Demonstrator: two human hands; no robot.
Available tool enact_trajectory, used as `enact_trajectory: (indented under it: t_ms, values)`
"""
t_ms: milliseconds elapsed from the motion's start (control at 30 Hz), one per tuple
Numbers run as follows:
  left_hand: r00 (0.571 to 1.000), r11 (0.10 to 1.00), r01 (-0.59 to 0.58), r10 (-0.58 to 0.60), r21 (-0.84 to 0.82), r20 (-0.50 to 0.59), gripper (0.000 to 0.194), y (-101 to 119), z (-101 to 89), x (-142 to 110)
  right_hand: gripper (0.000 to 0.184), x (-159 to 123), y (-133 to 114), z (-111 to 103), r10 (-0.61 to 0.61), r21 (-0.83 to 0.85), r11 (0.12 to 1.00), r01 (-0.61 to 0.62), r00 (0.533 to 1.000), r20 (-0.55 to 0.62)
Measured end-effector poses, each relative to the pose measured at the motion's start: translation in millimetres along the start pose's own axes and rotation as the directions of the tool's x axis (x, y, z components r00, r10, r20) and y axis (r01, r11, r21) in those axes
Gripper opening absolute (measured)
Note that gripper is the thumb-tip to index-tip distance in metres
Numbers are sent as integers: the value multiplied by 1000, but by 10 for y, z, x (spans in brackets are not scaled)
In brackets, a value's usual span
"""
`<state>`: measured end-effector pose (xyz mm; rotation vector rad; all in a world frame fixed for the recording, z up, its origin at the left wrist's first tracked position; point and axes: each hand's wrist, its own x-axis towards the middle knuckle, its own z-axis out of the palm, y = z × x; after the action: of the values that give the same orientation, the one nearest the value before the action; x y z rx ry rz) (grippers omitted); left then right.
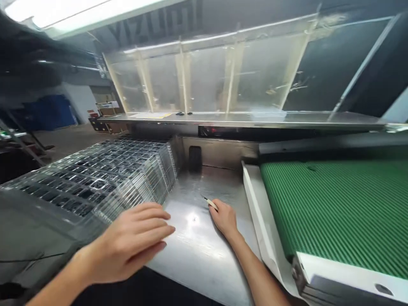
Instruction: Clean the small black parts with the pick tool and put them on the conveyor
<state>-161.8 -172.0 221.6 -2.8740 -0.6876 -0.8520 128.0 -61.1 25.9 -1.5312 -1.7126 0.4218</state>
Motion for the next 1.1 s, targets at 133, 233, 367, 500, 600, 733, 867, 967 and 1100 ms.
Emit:
enact_trajectory:
  t_ms: [133, 233, 367, 500, 600, 733, 867, 967, 1100]
  values:
    - [964, 990, 134, -142, -52, -222, 25, -35, 828, -83, 38, -16, 24, 8, 42, 165, 986, -25, 994, -98]
    - [904, 921, 305, -360, -242, -230, 18, -312, 1265, -43, 48, -8, 24, -13, 113, 308, 950, -43, 970, -214]
    - [763, 610, 456, -643, -648, -69, 22, -606, 1686, 316, 54, 20, 13, -36, 174, 437, 899, -31, 940, -292]
    - [626, 290, 393, -780, -872, 23, 43, -829, 2213, 830, 52, 34, 2, -43, 189, 483, 875, -10, 927, -324]
    - [568, 205, 391, -821, -897, 60, 48, -906, 2595, 1024, 51, 35, 7, -49, 178, 485, 874, 11, 923, -341]
    - [625, 245, 397, -778, -885, 65, 43, -902, 2849, 964, 51, 46, 32, -40, 157, 473, 880, 32, 921, -356]
    - [669, 274, 404, -739, -873, 78, 39, -913, 2885, 872, 50, 44, 25, -16, 150, 462, 886, 35, 922, -357]
    - [661, 239, 401, -744, -884, 98, 32, -935, 2894, 876, 48, 10, -25, -27, 129, 442, 897, 35, 934, -334]
    - [688, 288, 431, -718, -855, 105, 20, -933, 2897, 874, 44, -60, -116, -85, -10, 290, 951, 106, 949, -316]
